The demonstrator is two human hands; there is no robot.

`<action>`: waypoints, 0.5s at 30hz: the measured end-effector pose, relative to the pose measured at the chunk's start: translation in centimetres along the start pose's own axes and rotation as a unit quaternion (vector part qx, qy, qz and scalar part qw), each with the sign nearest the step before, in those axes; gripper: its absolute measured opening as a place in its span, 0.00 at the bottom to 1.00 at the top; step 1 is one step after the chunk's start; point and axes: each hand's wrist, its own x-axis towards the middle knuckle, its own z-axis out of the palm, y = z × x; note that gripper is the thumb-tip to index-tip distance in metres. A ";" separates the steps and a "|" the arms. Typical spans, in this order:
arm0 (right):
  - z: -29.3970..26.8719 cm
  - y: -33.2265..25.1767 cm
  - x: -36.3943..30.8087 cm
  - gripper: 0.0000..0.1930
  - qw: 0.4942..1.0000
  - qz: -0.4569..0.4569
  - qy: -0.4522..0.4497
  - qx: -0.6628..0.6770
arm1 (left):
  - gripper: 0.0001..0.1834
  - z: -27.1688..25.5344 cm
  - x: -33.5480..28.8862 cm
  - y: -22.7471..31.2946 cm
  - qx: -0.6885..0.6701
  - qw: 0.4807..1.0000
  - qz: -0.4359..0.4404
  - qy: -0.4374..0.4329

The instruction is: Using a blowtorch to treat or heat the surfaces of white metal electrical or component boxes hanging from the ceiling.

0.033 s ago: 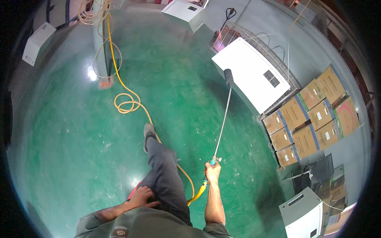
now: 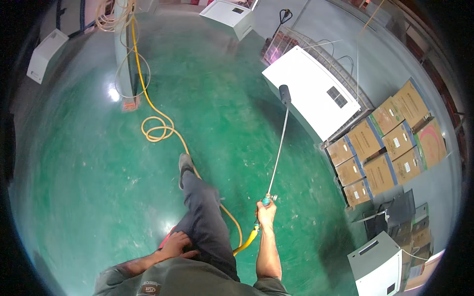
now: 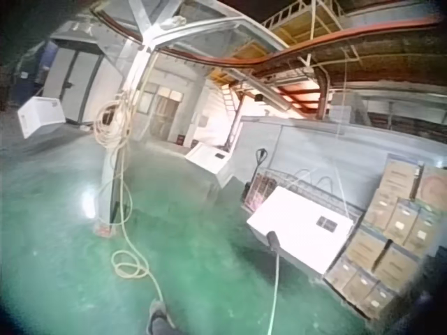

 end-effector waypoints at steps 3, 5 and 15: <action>-0.8 -1.5 0.5 0.07 1.000 -0.013 0.026 -0.011 | 0.23 0.3 -0.4 -1.0 -0.006 1.000 -0.005 -0.004; -1.4 -2.4 0.9 0.07 0.998 -0.028 0.046 -0.024 | 0.23 0.4 -0.3 -1.5 -0.012 1.000 -0.004 0.001; -2.5 -7.9 1.4 0.11 0.982 -0.095 0.111 -0.121 | 0.22 0.2 -0.8 -2.3 -0.033 0.999 -0.007 0.010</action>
